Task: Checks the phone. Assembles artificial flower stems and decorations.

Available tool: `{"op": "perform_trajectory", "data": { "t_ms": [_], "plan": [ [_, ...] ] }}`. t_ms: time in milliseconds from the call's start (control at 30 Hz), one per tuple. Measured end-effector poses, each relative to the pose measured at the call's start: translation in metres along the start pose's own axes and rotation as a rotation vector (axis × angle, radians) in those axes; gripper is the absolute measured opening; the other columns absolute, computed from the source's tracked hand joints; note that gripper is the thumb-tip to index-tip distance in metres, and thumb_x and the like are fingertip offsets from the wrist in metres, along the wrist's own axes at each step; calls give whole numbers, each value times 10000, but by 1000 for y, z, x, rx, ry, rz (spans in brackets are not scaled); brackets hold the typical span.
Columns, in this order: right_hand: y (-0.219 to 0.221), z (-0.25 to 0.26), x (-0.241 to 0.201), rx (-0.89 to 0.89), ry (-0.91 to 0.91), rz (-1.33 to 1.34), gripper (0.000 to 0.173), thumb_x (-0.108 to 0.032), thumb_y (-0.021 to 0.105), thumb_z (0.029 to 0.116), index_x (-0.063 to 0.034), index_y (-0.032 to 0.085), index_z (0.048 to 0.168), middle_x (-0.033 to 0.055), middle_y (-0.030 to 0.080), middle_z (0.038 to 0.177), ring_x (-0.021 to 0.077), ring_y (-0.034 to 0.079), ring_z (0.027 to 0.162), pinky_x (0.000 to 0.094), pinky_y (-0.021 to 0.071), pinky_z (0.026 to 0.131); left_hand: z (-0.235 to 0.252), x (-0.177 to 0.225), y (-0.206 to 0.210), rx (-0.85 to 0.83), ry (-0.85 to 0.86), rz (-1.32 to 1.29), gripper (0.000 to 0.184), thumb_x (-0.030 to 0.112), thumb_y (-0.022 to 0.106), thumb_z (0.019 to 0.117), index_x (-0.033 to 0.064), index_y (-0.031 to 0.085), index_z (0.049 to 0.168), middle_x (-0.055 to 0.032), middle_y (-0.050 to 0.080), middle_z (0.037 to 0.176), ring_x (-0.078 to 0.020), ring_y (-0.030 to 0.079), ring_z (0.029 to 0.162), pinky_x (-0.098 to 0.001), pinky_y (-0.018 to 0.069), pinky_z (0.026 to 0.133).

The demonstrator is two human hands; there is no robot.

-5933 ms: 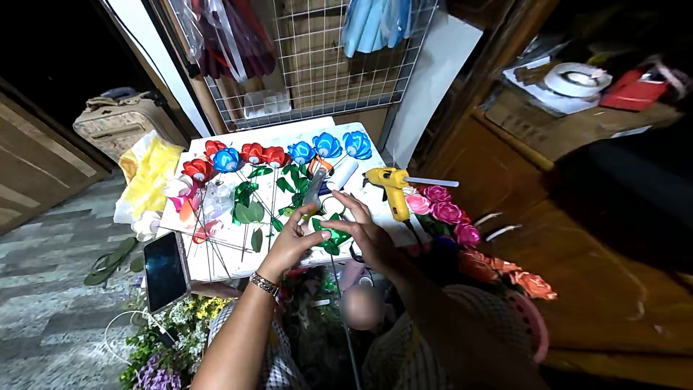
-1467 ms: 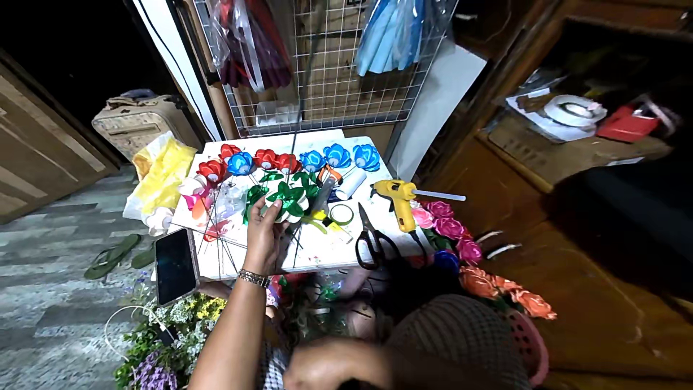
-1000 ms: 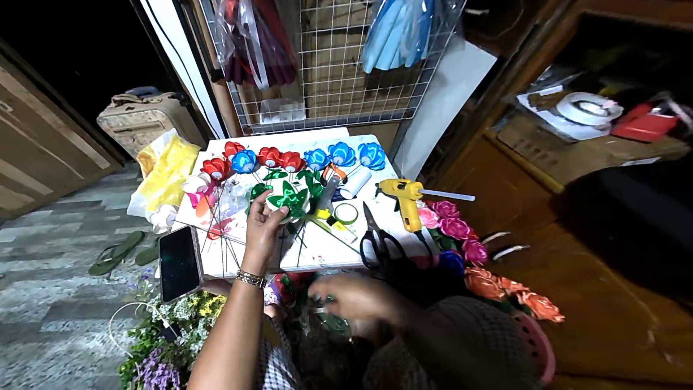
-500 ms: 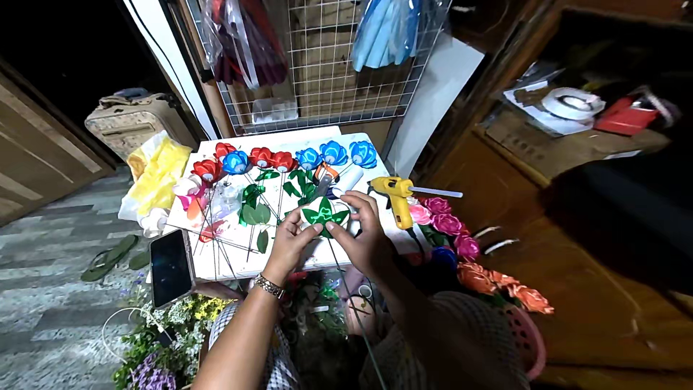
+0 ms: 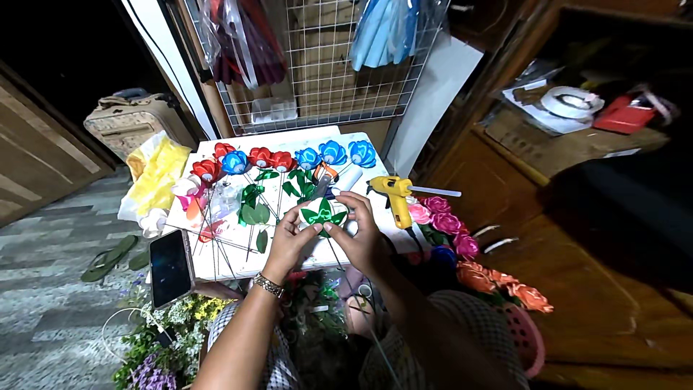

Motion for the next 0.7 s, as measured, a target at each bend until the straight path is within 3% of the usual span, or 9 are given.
{"op": "perform_trajectory", "data": {
  "t_ms": [233,333,433,567,700],
  "plan": [
    [-1,-1,6,21,8,-26,546,-223,765,880,7,583,1340,209,510,1454,291,534,1304,449,506,992,0,1,-4,-3,27,65,545,40,667,902,74,521,1427,-36,680,1211,-97,685,964,-297,589,852],
    [-1,-3,-2,99,-169,-140,311,-199,738,889,-46,731,1159,232,529,1397,304,554,1236,412,516,977,0,3,-2,7,49,118,604,19,702,885,67,496,1452,-44,671,1218,-86,687,971,-275,589,849],
    [0,-3,-2,92,-352,-182,158,-192,680,928,-153,814,1003,250,548,1386,320,505,1291,420,434,1061,-2,8,-1,13,51,141,652,-17,713,865,68,476,1466,-39,663,1231,-64,688,923,-248,588,818],
    [0,-1,6,14,-376,-109,159,-226,668,960,-183,816,1001,234,490,1477,317,432,1396,451,376,1145,-3,10,-5,-24,38,131,707,-14,704,857,74,431,1503,-32,694,1183,-77,697,945,-260,589,842],
    [1,-1,7,-12,-335,-88,195,-237,648,973,-155,808,1045,244,463,1502,329,431,1403,458,400,1132,-2,10,-5,-41,39,117,733,-11,700,859,65,394,1520,-21,708,1148,-66,695,916,-247,585,823]
  ]
}}
Point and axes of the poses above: each hand's wrist, its own z-axis towards the middle knuckle, its own y-axis out of the palm, x = y × z, the point moved 4 cm from there along z, towards the middle knuckle
